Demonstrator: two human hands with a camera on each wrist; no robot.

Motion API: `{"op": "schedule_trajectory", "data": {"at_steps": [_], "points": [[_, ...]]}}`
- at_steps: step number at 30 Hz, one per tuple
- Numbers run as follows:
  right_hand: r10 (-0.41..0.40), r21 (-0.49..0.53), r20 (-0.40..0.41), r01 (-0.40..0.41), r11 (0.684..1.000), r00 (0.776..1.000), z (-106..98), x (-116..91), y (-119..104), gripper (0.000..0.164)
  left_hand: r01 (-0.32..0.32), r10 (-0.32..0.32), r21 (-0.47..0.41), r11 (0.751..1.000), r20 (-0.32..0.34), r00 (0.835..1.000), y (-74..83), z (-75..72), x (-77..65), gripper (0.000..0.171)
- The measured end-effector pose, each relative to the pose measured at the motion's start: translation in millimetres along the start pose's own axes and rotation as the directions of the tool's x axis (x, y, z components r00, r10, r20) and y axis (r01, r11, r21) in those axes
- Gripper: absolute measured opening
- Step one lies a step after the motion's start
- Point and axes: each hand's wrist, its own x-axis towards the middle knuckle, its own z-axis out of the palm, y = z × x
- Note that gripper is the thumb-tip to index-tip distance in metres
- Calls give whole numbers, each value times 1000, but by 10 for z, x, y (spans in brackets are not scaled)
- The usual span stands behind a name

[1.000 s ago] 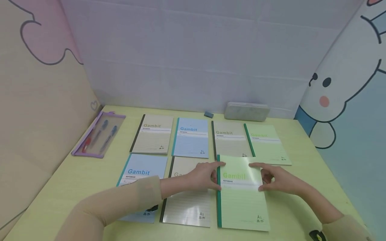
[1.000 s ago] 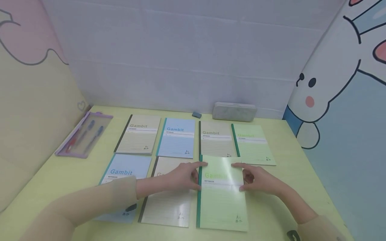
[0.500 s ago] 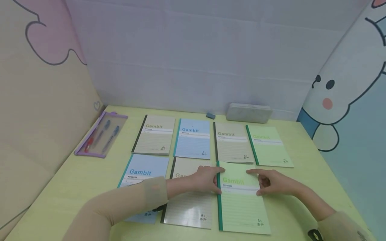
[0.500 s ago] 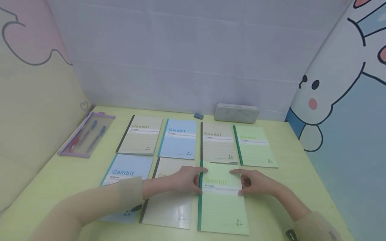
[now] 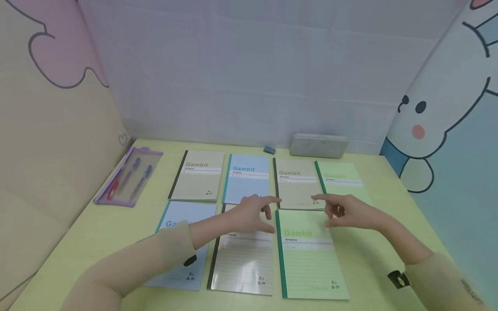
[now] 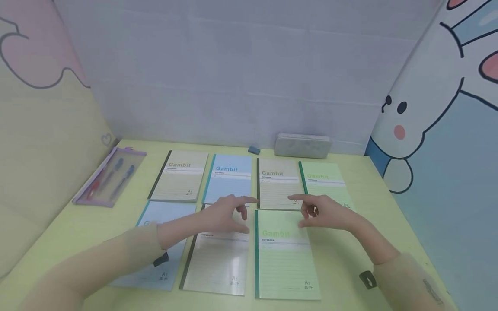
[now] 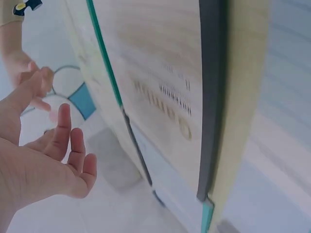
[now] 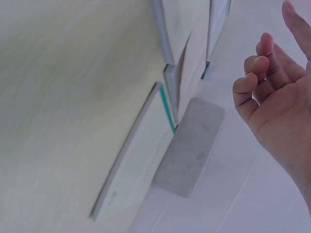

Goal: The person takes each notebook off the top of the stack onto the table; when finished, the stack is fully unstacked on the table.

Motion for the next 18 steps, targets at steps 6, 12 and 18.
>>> {"op": "schedule_trajectory", "data": {"at_steps": [6,12,18], "points": [[-26,-85,-89,18,996,996,-140,238,-234,67,-3,5,24,1000,-68,998,-181,-338,-130,80],[-88,-151,-154,64,987,984,-199,545,-445,69,35,-28,45,998,-156,987,-393,-666,-285,78],[-128,-128,-162,108,986,978,-180,882,-584,67,75,-61,56,996,-229,972,-723,-935,-426,78]]}}
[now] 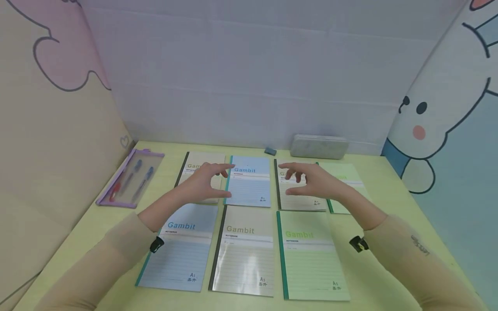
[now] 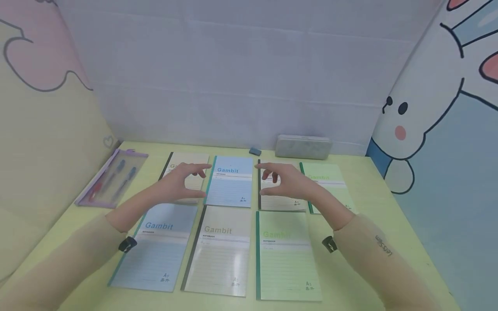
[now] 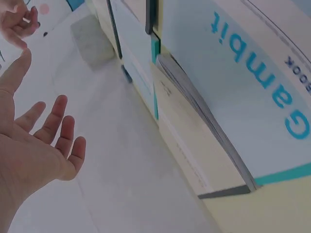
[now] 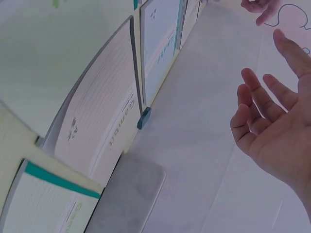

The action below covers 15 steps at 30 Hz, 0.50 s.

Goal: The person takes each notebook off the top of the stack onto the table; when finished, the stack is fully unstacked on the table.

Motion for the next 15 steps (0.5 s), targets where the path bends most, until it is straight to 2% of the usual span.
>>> {"op": "schedule_trajectory", "data": {"at_steps": [3,7,15], "points": [[8,35,-23,-7,999,1000,60,160,-48,67,35,-35,0,999,-46,998,-197,-92,-16,79],[58,104,-43,-53,993,997,192,383,-93,68,90,-90,0,996,-84,992,-447,-192,-26,82],[114,230,5,-112,967,994,606,888,-177,72,107,-109,-33,994,-84,990,-991,-284,-80,86]]}}
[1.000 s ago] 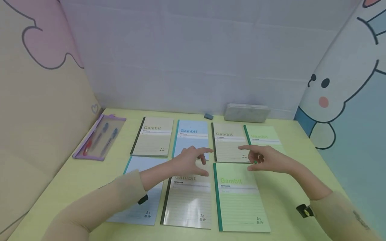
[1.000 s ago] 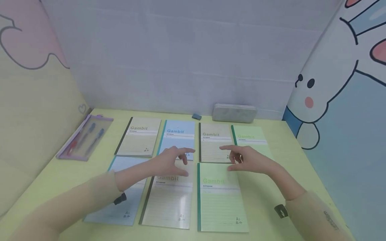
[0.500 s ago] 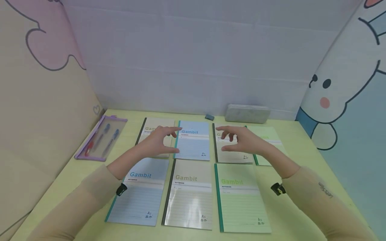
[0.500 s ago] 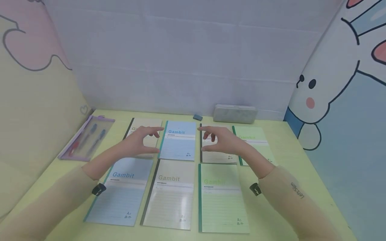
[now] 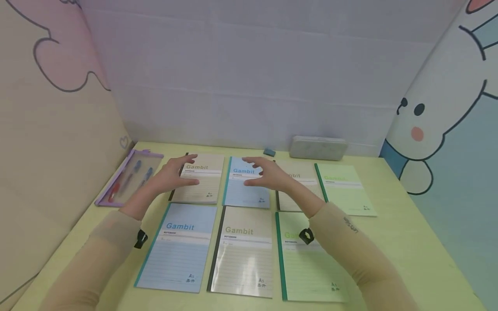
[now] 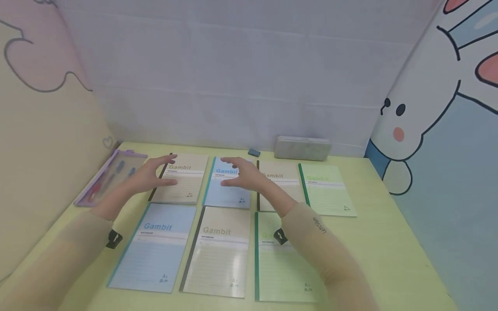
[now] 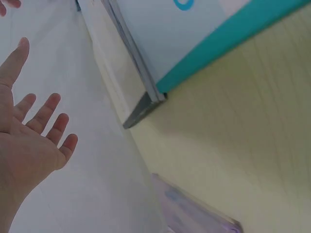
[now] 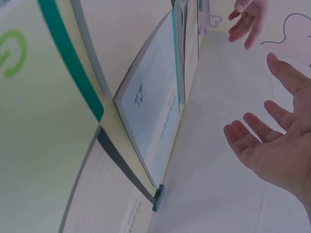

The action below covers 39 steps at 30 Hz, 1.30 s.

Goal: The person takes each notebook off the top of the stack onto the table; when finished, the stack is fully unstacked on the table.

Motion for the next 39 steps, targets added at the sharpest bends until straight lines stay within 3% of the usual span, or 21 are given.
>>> {"op": "schedule_trajectory", "data": {"at_steps": [9,13,21,30,35,39], "points": [[47,-27,33,-46,999,998,448,398,59,78,70,-70,-6,998,-1,998,-343,10,24,97],[88,11,57,-89,996,994,608,508,73,83,107,-107,-9,994,21,994,-466,36,41,101],[129,-18,58,-129,992,990,896,689,114,88,138,-138,-1,990,70,988,-663,62,39,108],[165,-84,93,-158,984,982,1046,775,81,87,165,-161,-34,986,106,981,-750,73,54,110],[157,-184,100,-136,973,983,1071,796,70,82,184,-181,-23,983,114,977,-721,71,67,109],[162,-198,91,-142,970,983,1070,793,52,81,180,-177,-18,983,113,978,-692,73,69,107]]}}
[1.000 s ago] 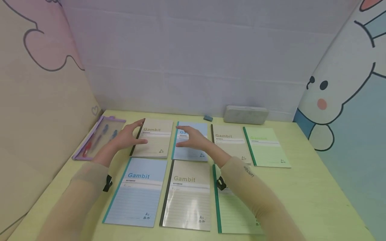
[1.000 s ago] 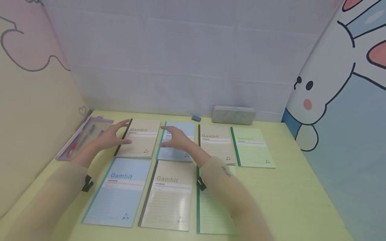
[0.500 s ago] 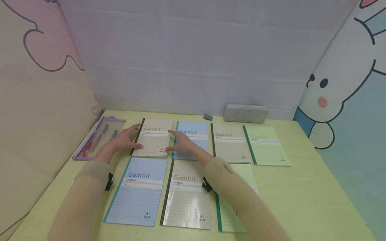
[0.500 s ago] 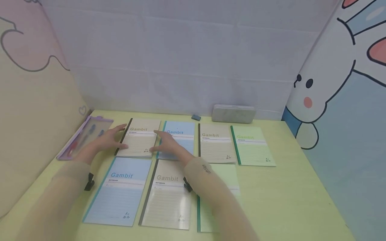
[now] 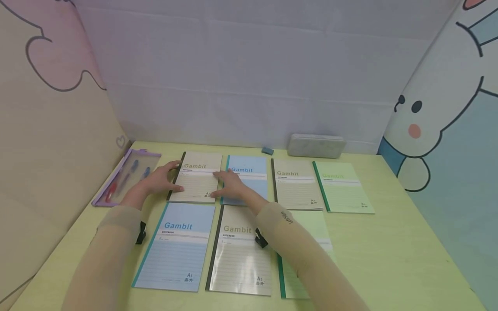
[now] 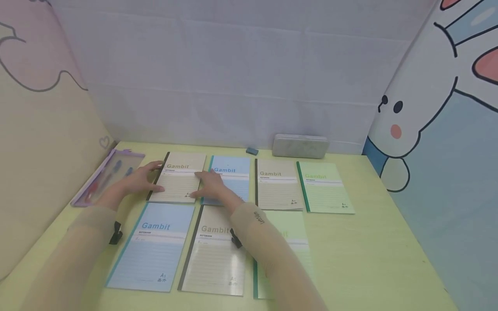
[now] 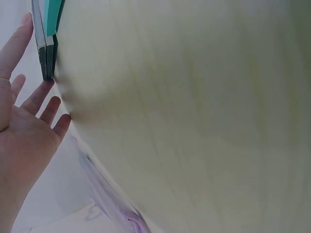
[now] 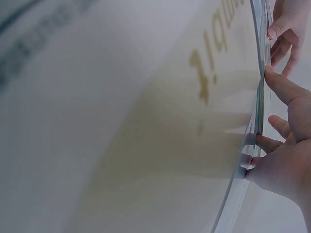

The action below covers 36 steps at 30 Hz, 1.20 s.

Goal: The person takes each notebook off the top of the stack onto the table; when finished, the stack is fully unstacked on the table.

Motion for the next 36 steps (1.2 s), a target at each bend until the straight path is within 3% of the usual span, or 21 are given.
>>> {"op": "schedule_trajectory", "data": {"at_steps": [9,12,21,24,28,32,36], "points": [[1,60,-19,0,998,1000,-27,-24,-9,80,-40,40,7,999,-20,999,23,7,4,102],[1,118,-39,4,993,999,-38,-35,-12,80,-55,53,-34,998,-39,998,16,-7,3,98],[43,388,-113,4,922,993,-109,-61,-46,78,-143,129,-152,978,-95,987,76,-133,21,85],[48,463,-130,18,886,990,-136,-59,-60,78,-172,153,-200,965,-107,982,134,-188,2,83],[72,522,-163,24,852,984,-197,-72,-74,77,-160,130,-267,950,-124,984,265,-266,-41,81],[86,530,-208,39,847,974,-271,-96,-28,74,-127,98,-273,954,-117,988,430,-317,-83,77],[83,551,-248,70,832,965,-346,-133,71,72,-138,108,-294,946,-114,988,566,-321,-95,77]]}}
